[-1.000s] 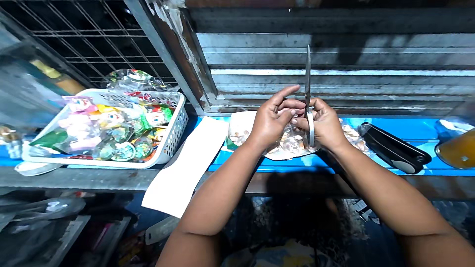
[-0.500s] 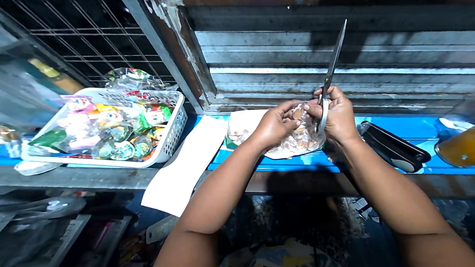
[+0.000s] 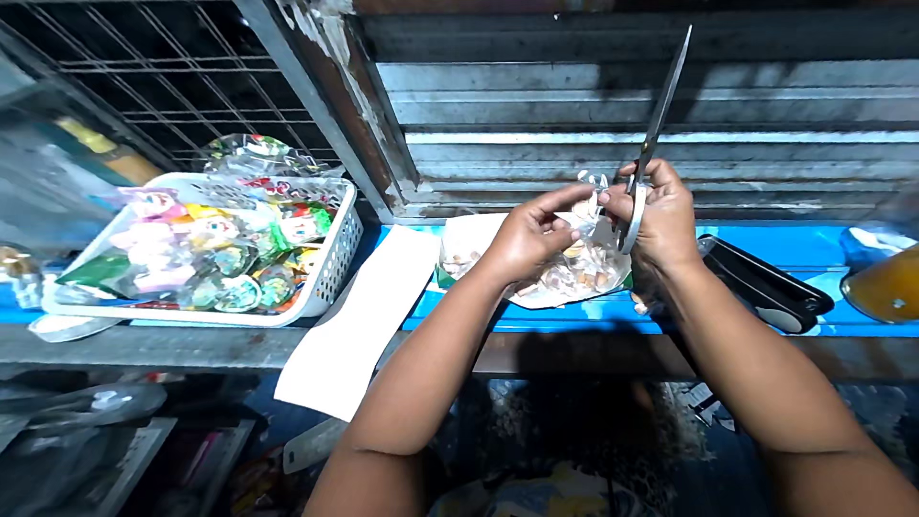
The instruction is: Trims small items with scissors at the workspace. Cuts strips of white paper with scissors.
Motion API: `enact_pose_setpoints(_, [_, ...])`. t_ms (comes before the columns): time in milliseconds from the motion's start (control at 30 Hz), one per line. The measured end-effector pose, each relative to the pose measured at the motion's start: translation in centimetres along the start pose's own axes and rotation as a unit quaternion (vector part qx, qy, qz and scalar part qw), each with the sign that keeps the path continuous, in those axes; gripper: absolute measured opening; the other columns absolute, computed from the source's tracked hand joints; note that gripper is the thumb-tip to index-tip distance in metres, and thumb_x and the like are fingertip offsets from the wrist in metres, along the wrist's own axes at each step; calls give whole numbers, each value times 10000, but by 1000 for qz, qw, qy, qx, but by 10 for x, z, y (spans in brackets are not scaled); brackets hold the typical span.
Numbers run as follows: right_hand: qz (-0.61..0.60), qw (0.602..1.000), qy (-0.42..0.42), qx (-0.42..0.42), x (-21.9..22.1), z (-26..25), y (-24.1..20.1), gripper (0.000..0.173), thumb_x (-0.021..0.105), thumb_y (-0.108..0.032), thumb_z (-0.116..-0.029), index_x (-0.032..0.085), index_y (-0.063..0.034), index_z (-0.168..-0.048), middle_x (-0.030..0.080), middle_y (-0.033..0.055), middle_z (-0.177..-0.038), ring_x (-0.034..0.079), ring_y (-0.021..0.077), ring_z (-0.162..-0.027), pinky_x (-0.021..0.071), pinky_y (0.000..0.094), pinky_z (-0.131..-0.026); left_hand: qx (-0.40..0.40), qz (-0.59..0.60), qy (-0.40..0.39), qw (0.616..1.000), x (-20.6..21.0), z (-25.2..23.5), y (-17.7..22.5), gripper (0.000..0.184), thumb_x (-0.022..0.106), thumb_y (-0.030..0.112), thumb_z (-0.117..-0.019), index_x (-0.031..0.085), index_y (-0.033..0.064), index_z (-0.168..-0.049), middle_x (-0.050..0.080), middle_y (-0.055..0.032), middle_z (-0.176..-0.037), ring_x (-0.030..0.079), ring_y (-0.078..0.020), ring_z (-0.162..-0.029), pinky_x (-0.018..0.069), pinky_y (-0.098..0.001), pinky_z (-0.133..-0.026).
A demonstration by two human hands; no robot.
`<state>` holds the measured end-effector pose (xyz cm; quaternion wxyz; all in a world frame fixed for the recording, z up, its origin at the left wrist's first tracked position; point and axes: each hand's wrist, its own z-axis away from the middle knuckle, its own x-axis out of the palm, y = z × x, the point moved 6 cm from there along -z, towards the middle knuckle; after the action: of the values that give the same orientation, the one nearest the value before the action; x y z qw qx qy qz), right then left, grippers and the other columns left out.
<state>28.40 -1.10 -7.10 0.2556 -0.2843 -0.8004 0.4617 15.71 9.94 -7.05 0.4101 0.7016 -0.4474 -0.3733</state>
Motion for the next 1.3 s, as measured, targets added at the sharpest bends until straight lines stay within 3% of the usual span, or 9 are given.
enact_pose_setpoints(67, [6, 1000, -9, -9, 1, 1, -1, 378, 710, 78, -858, 520, -95, -1134, 725, -54, -822, 681, 31, -678, 575, 190, -637, -25, -29, -26, 999, 2, 1, -1, 338, 604, -93, -930, 675, -8, -1248, 694, -40, -1194, 624, 13, -878, 529, -177, -801])
enact_pose_setpoints(133, [26, 999, -22, -10, 1, 1, -2, 368, 711, 68, -863, 527, -91, -1140, 731, -54, -834, 668, 15, -661, 555, 172, -614, -42, -54, -38, 997, 2, 2, -1, 311, 588, -88, -946, 698, -2, -1225, 704, -42, -1177, 623, 21, -871, 524, -169, -807])
enact_pose_setpoints(233, [88, 994, -53, 30, -2, -3, -5, 348, 735, 10, -880, 552, -87, -1160, 719, -78, -798, 618, -31, -604, 504, 134, -553, -40, -72, 3, 997, -8, 1, 2, 327, 578, -72, -949, 691, 9, -1245, 700, -47, -1167, 615, 19, -841, 520, -170, -772])
enact_pose_setpoints(367, [222, 967, -124, 24, -13, -10, -9, 406, 834, -107, -816, 625, -70, -1162, 681, -73, -817, 588, -45, -647, 505, 136, -614, -10, -77, 70, 995, -32, 0, 9, 369, 596, -58, -957, 639, -6, -1320, 675, -73, -1270, 643, -24, -1053, 520, -211, -940])
enact_pose_setpoints(467, [286, 944, -161, 7, -18, -14, -8, 477, 881, -172, -770, 648, -65, -1172, 663, -32, -838, 567, -13, -668, 493, 181, -639, 5, -62, 90, 994, -46, -1, 12, 432, 589, -81, -948, 603, 11, -1371, 644, -78, -1327, 652, -53, -1047, 538, -227, -917])
enact_pose_setpoints(733, [348, 886, -297, 71, -34, -16, 0, 574, 858, -272, -773, 636, -61, -1258, 661, -2, -889, 597, 49, -749, 525, 277, -715, 30, -39, 78, 996, -63, 1, 18, 554, 608, -83, -929, 510, 18, -1464, 581, -63, -1427, 650, -42, -994, 546, -214, -844])
enact_pose_setpoints(933, [357, 874, -314, 94, -33, -15, 3, 528, 858, -280, -786, 658, -91, -1237, 673, -2, -895, 614, 59, -761, 532, 288, -724, 20, -31, 64, 997, -61, 1, 17, 575, 602, -85, -927, 493, 22, -1481, 564, -71, -1456, 654, -51, -1037, 544, -223, -891])
enact_pose_setpoints(1167, [363, 867, -331, 83, -28, -12, 2, 549, 890, -284, -751, 695, -99, -1229, 703, 5, -957, 626, 56, -800, 536, 294, -757, 5, -48, 16, 999, -49, 0, 14, 564, 605, -95, -922, 511, 19, -1466, 566, -73, -1451, 638, -8, -935, 532, -187, -815])
enact_pose_setpoints(1300, [360, 869, -330, 74, -24, -9, 0, 551, 895, -253, -739, 704, -91, -1230, 718, 23, -993, 638, 58, -830, 540, 300, -781, 8, -72, -12, 997, -43, 0, 14, 563, 611, -96, -922, 506, 0, -1467, 558, -93, -1460, 636, -20, -1027, 525, -191, -883])
